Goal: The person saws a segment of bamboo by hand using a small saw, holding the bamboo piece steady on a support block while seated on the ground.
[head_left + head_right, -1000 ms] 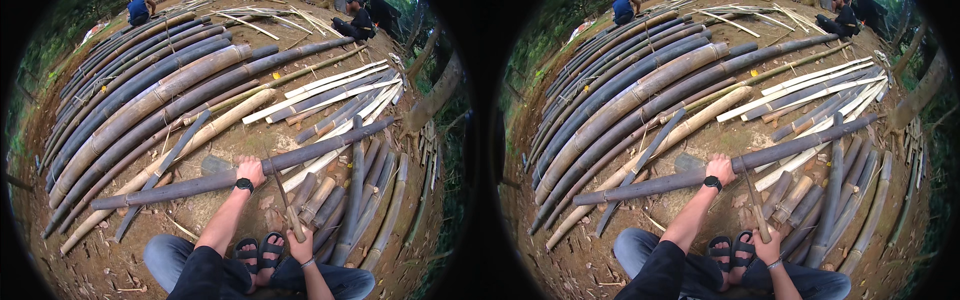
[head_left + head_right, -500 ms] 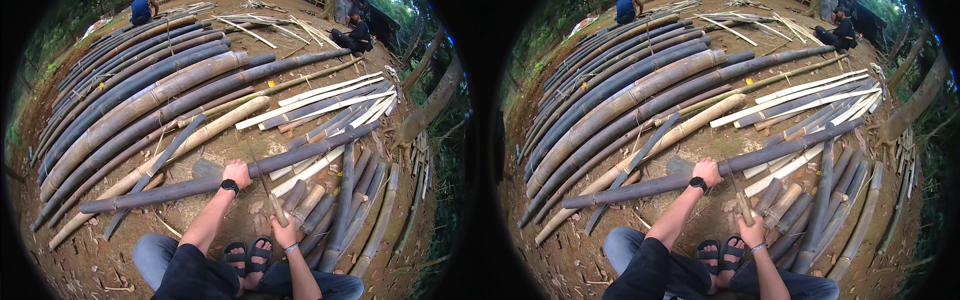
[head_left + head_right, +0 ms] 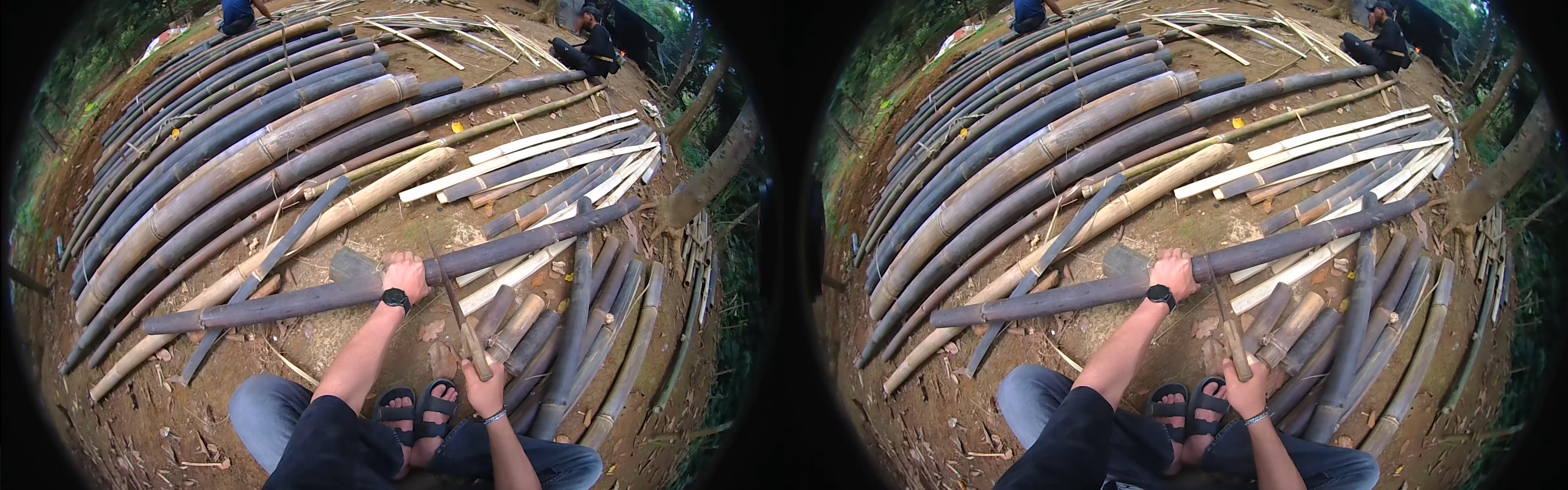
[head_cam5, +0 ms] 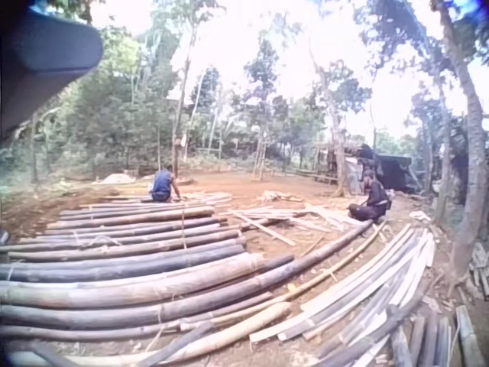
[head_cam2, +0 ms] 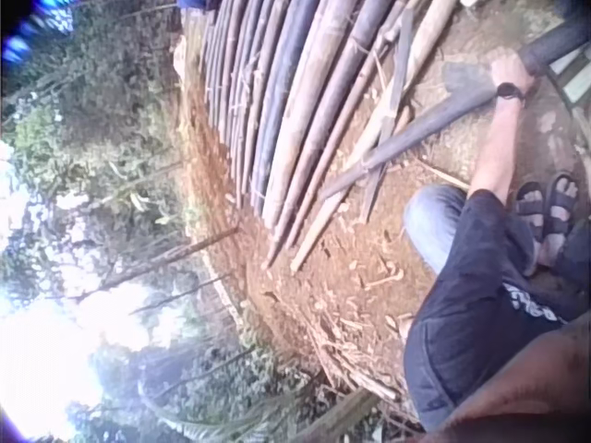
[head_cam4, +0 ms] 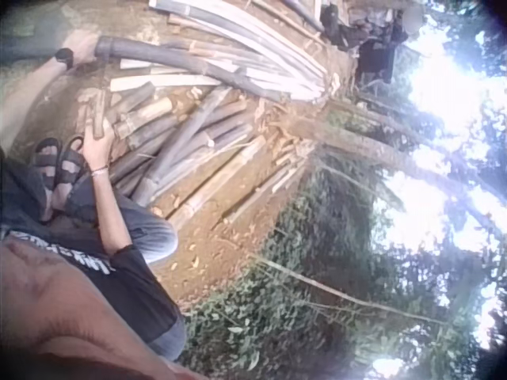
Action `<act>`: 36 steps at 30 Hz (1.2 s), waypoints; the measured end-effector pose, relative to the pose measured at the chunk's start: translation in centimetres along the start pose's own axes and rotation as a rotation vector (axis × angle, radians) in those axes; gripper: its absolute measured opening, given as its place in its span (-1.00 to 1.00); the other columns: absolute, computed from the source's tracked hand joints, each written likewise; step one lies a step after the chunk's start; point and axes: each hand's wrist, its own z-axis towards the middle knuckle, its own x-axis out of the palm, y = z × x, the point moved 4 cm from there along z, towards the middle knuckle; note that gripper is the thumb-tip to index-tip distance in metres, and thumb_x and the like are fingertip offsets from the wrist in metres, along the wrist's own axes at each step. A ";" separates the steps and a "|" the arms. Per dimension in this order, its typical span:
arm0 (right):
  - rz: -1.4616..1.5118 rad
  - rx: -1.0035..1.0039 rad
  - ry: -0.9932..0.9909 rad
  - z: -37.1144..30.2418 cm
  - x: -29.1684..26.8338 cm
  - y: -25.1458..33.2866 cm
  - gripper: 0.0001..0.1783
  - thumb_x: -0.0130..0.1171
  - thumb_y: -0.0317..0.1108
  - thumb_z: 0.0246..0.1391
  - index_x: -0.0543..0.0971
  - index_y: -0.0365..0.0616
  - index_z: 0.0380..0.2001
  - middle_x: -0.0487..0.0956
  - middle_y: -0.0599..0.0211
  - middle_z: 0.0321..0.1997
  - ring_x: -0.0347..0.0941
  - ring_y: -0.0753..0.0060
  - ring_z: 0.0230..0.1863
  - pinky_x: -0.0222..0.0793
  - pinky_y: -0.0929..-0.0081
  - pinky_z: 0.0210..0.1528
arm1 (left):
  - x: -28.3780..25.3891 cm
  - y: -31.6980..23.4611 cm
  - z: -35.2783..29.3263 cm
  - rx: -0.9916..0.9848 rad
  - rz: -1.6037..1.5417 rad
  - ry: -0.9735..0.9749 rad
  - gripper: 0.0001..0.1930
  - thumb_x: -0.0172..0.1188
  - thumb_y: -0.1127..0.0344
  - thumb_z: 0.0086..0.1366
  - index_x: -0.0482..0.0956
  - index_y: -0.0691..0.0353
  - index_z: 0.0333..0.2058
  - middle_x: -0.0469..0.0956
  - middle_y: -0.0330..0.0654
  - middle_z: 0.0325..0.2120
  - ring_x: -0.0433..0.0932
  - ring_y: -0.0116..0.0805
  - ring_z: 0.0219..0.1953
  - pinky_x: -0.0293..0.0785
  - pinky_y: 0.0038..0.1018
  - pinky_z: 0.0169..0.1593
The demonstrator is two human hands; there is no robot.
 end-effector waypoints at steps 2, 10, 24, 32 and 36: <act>-0.108 -0.081 0.007 2.2 1.0 -1.5 -0.82 0.22 -0.40 0.14 0.62 -0.32 -0.26 0.59 0.17 -0.54 0.51 0.38 -0.51 0.43 0.35 -0.36 | 0.6 -0.5 -0.3 0.009 0.015 -0.012 -0.39 0.51 -0.02 -0.08 0.64 0.31 -0.14 0.61 0.02 -0.10 0.54 -0.07 0.08 0.52 -0.28 0.14; -0.030 -0.028 -0.014 0.1 -0.3 -4.2 -0.81 0.24 -0.38 0.15 0.62 -0.33 -0.27 0.58 0.35 -0.56 0.45 0.55 -0.50 0.38 0.40 -0.40 | 1.0 -1.2 -0.2 0.012 0.016 0.028 -0.47 0.44 0.02 -0.03 0.65 0.31 -0.17 0.63 0.02 -0.14 0.58 -0.07 0.04 0.52 -0.27 0.14; 0.030 0.032 0.006 2.0 0.8 -3.0 -0.85 0.23 -0.41 0.12 0.60 -0.32 -0.35 0.56 0.25 -0.60 0.45 0.51 -0.53 0.34 0.36 -0.43 | -0.7 0.9 0.5 0.022 -0.086 0.108 -0.17 0.53 -0.18 -0.17 0.57 0.36 -0.03 0.53 0.11 0.02 0.47 0.03 0.15 0.43 -0.20 0.23; -0.081 -0.165 -0.048 2.1 1.8 -3.4 -0.81 0.25 -0.37 0.07 0.53 -0.30 -0.46 0.47 0.18 -0.67 0.40 0.37 -0.63 0.29 0.25 -0.51 | -3.8 4.6 -2.7 0.018 0.001 0.203 0.22 0.50 -0.42 -0.27 0.32 0.21 0.30 0.33 0.18 0.22 0.30 0.13 0.31 0.29 -0.06 0.34; -0.005 -0.096 -0.031 2.7 2.4 -1.8 -0.81 0.24 -0.37 0.11 0.56 -0.31 -0.41 0.52 0.21 -0.64 0.43 0.39 -0.59 0.33 0.30 -0.47 | -1.8 5.3 -3.2 -0.018 -0.050 0.023 0.00 0.48 -0.34 -0.15 0.43 0.05 0.23 0.50 0.01 -0.01 0.48 0.04 0.12 0.49 -0.08 0.16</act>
